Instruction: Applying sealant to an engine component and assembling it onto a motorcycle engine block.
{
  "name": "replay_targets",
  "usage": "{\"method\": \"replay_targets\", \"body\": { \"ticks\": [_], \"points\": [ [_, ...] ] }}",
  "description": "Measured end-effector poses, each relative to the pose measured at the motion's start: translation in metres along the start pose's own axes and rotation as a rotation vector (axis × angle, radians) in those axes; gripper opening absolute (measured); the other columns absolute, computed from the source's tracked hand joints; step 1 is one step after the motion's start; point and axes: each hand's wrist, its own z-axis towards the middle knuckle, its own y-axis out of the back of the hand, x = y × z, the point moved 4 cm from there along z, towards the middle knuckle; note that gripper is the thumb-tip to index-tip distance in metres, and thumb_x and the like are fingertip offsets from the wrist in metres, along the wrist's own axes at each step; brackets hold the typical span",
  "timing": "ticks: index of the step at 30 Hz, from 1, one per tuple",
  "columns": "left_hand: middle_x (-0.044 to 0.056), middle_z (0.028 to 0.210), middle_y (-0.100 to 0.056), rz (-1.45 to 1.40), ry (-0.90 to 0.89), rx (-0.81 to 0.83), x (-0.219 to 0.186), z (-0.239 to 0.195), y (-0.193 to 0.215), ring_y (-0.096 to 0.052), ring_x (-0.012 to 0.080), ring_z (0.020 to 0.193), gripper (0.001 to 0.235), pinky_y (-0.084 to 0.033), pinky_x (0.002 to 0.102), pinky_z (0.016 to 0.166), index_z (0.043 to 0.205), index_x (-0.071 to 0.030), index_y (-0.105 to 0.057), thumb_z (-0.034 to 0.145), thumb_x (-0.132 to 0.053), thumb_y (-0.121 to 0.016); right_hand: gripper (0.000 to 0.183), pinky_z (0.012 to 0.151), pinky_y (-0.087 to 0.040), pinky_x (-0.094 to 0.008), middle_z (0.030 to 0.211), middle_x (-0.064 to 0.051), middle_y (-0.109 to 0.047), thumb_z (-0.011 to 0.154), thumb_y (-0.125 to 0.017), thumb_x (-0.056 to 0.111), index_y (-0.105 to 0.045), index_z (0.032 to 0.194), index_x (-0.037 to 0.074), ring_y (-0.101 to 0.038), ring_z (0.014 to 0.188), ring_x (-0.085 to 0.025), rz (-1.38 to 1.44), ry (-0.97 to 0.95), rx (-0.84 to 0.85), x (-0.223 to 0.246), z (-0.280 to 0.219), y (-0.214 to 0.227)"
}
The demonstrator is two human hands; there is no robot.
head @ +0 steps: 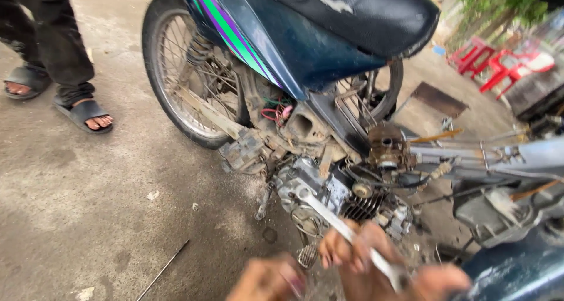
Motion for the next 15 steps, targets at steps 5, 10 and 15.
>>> {"method": "replay_targets", "body": {
  "ticks": [5,10,15],
  "points": [
    [-0.004,0.117,-0.082,0.774,0.789,-0.056,0.17,0.0,0.141,-0.079,0.0142,0.104,0.057,-0.057,0.031,0.092,0.133,-0.041,-0.065,0.088,-0.068,-0.042,0.064,0.075,-0.054,-0.032,0.11,-0.017,-0.065,0.089,-0.069,0.064,-0.072,0.116,0.006,-0.064,0.085,-0.021,0.13,-0.759,0.221,-0.121,-0.082,0.095],
    [0.016,0.115,-0.073,0.974,0.937,-0.362,0.406,-0.095,0.216,-0.077,0.035,0.1,0.056,-0.057,0.038,0.087,0.118,-0.029,-0.075,0.076,-0.065,-0.071,0.075,0.056,-0.043,-0.027,0.067,0.006,-0.05,0.102,-0.035,0.085,-0.066,0.105,0.016,-0.046,0.055,-0.006,-0.262,-1.629,0.48,-0.262,-0.239,0.151],
    [-0.003,0.145,-0.065,1.002,0.663,0.103,0.366,-0.035,0.122,-0.065,0.0155,0.133,0.077,-0.053,0.034,0.105,0.146,-0.036,-0.055,0.076,-0.064,-0.07,0.081,0.043,-0.033,-0.021,0.058,0.006,-0.058,0.112,-0.031,0.076,-0.075,0.074,0.019,-0.044,0.044,-0.005,-0.164,-1.39,0.144,-0.387,-0.326,0.212]
  ]
}}
